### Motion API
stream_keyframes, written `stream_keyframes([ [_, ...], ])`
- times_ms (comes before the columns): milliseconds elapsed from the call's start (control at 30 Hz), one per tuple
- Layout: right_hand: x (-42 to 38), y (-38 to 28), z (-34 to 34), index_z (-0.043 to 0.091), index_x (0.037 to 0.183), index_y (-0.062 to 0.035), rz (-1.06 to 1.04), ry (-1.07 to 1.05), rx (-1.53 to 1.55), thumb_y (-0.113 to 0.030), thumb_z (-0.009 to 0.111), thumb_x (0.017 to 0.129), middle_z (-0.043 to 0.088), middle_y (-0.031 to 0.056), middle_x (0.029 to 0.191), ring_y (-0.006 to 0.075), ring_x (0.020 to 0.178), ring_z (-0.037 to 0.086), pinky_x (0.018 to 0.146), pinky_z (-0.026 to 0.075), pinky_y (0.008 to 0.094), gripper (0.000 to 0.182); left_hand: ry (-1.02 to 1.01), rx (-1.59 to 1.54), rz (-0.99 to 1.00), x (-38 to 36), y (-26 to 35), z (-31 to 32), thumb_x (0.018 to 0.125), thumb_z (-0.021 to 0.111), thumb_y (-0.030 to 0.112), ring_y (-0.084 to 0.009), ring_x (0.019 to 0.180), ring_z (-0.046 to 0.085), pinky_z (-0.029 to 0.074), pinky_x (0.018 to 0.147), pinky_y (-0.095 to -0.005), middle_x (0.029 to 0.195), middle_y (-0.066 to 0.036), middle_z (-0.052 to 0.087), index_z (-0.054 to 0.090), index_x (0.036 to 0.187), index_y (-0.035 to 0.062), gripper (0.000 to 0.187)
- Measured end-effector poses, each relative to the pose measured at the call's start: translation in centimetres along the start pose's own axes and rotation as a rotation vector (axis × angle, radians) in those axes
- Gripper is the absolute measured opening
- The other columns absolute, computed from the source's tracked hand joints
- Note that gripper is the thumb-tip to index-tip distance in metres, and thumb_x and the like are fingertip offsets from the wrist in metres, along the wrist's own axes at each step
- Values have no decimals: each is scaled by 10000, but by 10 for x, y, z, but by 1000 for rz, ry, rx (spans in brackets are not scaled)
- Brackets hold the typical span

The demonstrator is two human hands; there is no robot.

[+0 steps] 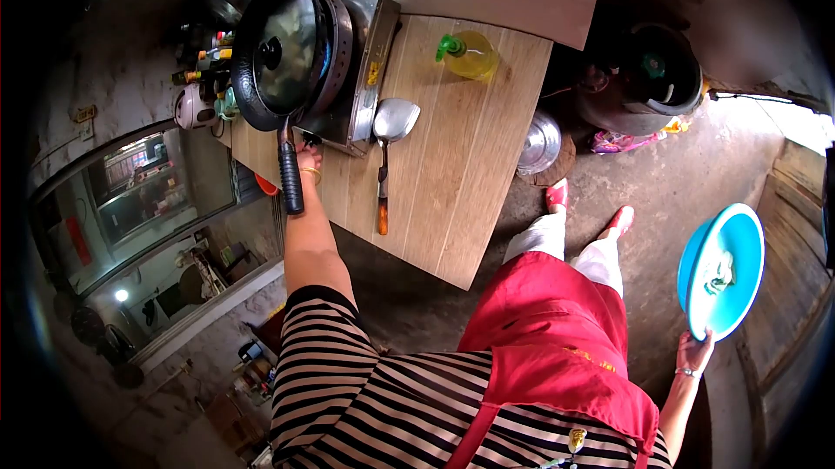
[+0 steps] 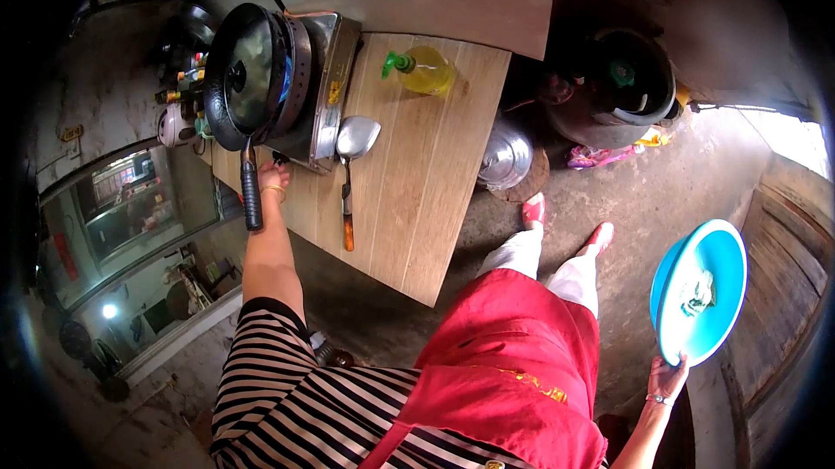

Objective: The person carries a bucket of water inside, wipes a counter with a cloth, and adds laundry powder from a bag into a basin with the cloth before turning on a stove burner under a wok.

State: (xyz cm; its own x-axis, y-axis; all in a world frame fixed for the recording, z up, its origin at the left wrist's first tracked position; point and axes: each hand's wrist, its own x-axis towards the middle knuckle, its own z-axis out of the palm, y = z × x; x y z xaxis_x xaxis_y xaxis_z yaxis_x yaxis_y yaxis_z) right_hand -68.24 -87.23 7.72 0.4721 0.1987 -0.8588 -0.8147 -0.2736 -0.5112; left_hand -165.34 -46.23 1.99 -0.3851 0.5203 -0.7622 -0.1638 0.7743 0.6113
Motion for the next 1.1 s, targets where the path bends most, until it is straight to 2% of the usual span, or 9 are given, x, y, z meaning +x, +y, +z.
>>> stream_keyframes([
  [100, -2, -1, 12, 484, 1002, -57, -12, 38, 10, -173, 598, 773, 614, 59, 856, 164, 680, 576, 548, 479, 254, 280, 299, 271, 251, -20, -17, 36, 835, 456, 99, -237, 669, 609, 514, 513, -346, 891, -88, 594, 484, 1083, 143, 254],
  [300, 0, -1, 26, 482, 981, -56, -3, 80, 10, -161, 589, 782, 611, 63, 826, 162, 637, 566, 535, 479, 255, 249, 320, 259, 228, -50, -7, 64, 855, 400, 111, -170, 605, 584, 467, 459, -284, 877, -71, 599, 491, 1078, 148, 243],
  [433, -2, 0, 31, 483, 982, -57, -1, 79, 19, -157, 595, 779, 611, 57, 821, 159, 631, 565, 531, 483, 254, 253, 323, 279, 209, -16, -13, 33, 850, 393, 92, -161, 603, 583, 452, 446, -272, 860, -74, 600, 488, 1082, 116, 251],
  [533, 13, 0, 8, 483, 1039, -42, 39, -11, -6, -159, 617, 756, 616, 52, 905, 153, 717, 597, 558, 496, 245, 335, 380, 362, 237, -24, -12, 46, 849, 385, 86, -159, 602, 583, 449, 444, -271, 853, -75, 600, 486, 1082, 98, 254],
  [600, 7, 1, 16, 488, 1030, -41, 23, -8, -18, -159, 618, 755, 617, 53, 898, 155, 712, 598, 556, 498, 245, 326, 431, 413, 265, -30, -12, 56, 848, 385, 84, -159, 603, 583, 449, 444, -271, 856, -76, 599, 485, 1084, 93, 256],
  [800, 8, 4, 12, 479, 1040, -36, 25, 34, -6, -158, 618, 754, 614, 62, 915, 164, 710, 601, 547, 499, 241, 340, 253, 247, 235, -18, -12, 32, 831, 411, 79, -180, 606, 587, 460, 446, -289, 848, -68, 589, 449, 1135, 94, 307],
  [900, 1, 3, 22, 477, 1037, -49, 19, 49, 0, -157, 610, 763, 617, 57, 887, 163, 698, 595, 552, 501, 249, 324, 228, 209, 240, -21, -14, 32, 814, 425, 65, -195, 606, 591, 471, 444, -292, 871, -70, 574, 421, 1161, 101, 349],
  [1000, -3, 5, 31, 475, 1034, -53, 8, 60, 14, -154, 605, 764, 618, 53, 866, 160, 692, 592, 555, 502, 252, 316, 472, 459, 211, -68, -11, 94, 801, 440, 52, -200, 622, 598, 478, 440, -285, 906, -81, 555, 360, 1233, 105, 443],
  [1100, -3, 3, 32, 473, 1021, -41, -3, 47, -7, -150, 601, 757, 619, 54, 851, 158, 684, 594, 559, 502, 250, 313, 480, 388, 181, -75, -26, 89, 792, 453, 34, -202, 647, 610, 475, 430, -270, 986, -117, 538, 270, 1310, 95, 554],
])
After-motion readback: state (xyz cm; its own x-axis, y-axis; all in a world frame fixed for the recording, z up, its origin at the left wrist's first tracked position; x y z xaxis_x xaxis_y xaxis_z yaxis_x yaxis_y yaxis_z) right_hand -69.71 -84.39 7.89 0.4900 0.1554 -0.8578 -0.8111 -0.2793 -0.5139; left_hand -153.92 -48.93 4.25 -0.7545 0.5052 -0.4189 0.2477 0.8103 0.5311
